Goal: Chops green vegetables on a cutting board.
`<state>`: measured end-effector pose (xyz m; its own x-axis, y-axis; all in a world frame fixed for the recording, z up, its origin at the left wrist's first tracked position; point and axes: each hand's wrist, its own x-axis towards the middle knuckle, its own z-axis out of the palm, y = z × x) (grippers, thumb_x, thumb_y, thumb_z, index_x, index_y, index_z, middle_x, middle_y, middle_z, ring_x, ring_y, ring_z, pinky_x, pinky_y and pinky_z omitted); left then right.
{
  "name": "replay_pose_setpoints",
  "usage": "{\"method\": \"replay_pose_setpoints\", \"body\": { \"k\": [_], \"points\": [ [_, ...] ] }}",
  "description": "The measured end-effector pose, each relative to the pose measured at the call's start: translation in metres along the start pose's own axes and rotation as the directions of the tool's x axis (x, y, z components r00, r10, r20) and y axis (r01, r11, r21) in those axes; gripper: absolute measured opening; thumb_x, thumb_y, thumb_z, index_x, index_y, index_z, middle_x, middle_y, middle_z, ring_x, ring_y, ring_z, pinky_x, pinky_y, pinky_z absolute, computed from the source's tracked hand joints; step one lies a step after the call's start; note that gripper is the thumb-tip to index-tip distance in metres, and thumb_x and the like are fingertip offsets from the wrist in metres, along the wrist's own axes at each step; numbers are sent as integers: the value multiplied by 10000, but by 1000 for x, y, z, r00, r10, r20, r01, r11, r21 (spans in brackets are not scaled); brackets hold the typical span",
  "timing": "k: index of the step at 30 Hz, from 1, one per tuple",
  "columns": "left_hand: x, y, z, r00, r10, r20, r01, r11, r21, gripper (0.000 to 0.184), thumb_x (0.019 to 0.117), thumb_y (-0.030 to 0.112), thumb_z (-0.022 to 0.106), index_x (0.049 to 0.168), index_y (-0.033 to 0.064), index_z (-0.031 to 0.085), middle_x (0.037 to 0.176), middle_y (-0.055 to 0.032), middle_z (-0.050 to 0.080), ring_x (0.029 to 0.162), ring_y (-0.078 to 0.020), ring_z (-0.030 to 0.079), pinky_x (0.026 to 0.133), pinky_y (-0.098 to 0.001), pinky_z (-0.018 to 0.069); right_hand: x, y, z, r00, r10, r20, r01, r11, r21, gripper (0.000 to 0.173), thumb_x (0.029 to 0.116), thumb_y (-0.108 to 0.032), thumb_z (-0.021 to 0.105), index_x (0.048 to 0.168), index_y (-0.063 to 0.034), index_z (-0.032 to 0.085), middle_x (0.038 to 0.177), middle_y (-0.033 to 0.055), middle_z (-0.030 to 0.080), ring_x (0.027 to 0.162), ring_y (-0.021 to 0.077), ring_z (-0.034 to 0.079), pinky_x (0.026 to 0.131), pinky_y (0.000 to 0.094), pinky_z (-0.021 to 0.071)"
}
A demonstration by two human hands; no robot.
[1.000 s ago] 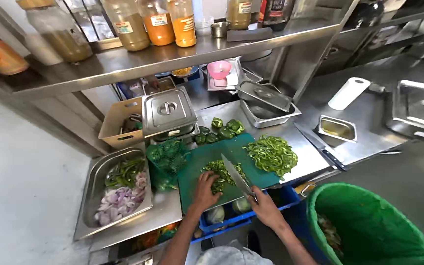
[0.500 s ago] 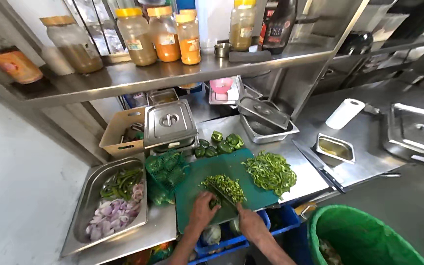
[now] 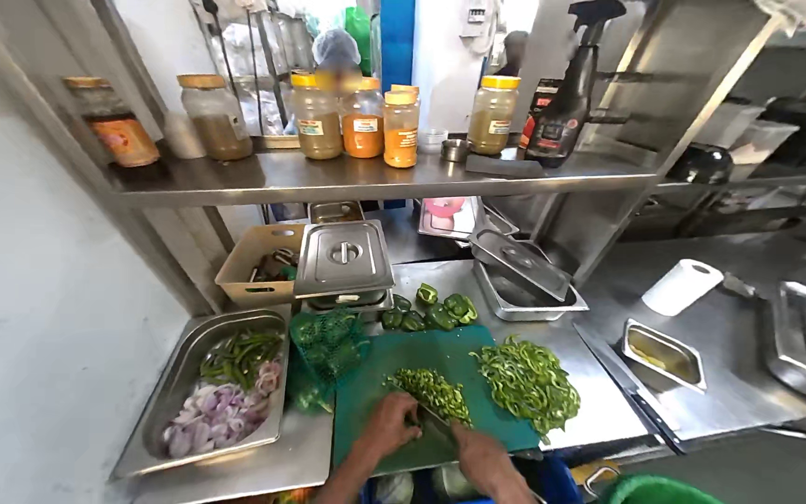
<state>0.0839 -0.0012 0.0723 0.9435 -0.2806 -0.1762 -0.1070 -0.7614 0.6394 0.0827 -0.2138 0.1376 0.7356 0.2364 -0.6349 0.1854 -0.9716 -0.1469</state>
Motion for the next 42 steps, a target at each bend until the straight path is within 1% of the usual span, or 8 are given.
{"method": "replay_pose_setpoints", "body": {
  "k": [3, 12, 19, 22, 26, 30, 36, 42],
  "points": [
    [-4, -2, 1, 1000, 3, -25, -4, 999, -38, 277, 913, 229, 752, 1071, 2, 731, 1194, -173, 685, 1185, -307, 629, 1091, -457, 476, -20, 3, -18, 1000, -20, -15, 19, 999, -45, 536, 1002, -180, 536, 1529, -267, 487, 1306, 192, 683, 1195, 423, 654, 958, 643, 518],
    [-24, 14, 23, 974, -133, -183, 122, 990, -73, 469, 874, 371, 798, 1230, 86, 688, 1361, -133, 612, 1302, -285, 567, 1119, -433, 471, 16, 4, 34, 999, -47, 2, 47, 999, 14, 656, 1010, -181, 557, 1614, -155, 302, 1240, 234, 693, 1142, 424, 685, 949, 613, 549],
    [-21, 15, 14, 989, -115, -90, 110, 992, -56, 245, 945, 203, 711, 1067, -8, 733, 1263, -177, 661, 1247, -304, 601, 1125, -431, 449, -1, 2, 0, 999, -17, 32, 20, 996, -85, 557, 1055, -187, 495, 1593, -203, 354, 1315, 238, 654, 1200, 448, 648, 969, 642, 524],
    [-14, 11, 10, 992, -109, -69, 106, 993, -52, 221, 925, 219, 730, 1015, 17, 745, 1175, -144, 690, 1163, -274, 641, 1065, -432, 498, -27, -1, -31, 1000, -15, 14, 17, 990, -141, 512, 1056, -149, 452, 1559, -242, 428, 1303, 228, 662, 1196, 445, 646, 954, 644, 519],
    [-11, 2, 14, 993, -65, -95, 63, 998, -20, 190, 903, 240, 765, 938, 53, 758, 1093, -99, 710, 1105, -234, 659, 1036, -419, 522, 14, -4, 7, 997, -66, 30, 66, 998, -3, 531, 1014, -128, 535, 1531, -174, 421, 1285, 250, 650, 1167, 460, 653, 928, 665, 533],
    [-13, -1, 13, 990, -37, -134, 35, 999, -20, 172, 889, 237, 778, 899, 66, 759, 1042, -80, 715, 1063, -215, 669, 1001, -407, 540, 0, -5, -21, 997, -53, 49, 57, 996, -74, 496, 1046, -155, 480, 1531, -248, 448, 1286, 225, 665, 1180, 452, 650, 936, 668, 520],
    [-14, -3, 20, 986, -46, -159, 39, 998, -47, 187, 900, 275, 766, 918, 88, 770, 1058, -56, 722, 1087, -195, 664, 1024, -396, 528, 16, -9, 6, 997, -59, 58, 60, 998, -13, 561, 1014, -131, 531, 1555, -191, 396, 1282, 245, 653, 1165, 449, 657, 932, 657, 536],
    [-20, -6, 17, 985, -8, -175, -16, 991, -132, 218, 922, 214, 736, 974, 3, 756, 1168, -169, 700, 1189, -294, 632, 1103, -425, 469, -1, 2, -24, 991, -98, 86, 106, 990, -93, 480, 1046, -242, 532, 1520, -210, 462, 1330, 229, 649, 1209, 452, 636, 973, 661, 507]
  ]
}}
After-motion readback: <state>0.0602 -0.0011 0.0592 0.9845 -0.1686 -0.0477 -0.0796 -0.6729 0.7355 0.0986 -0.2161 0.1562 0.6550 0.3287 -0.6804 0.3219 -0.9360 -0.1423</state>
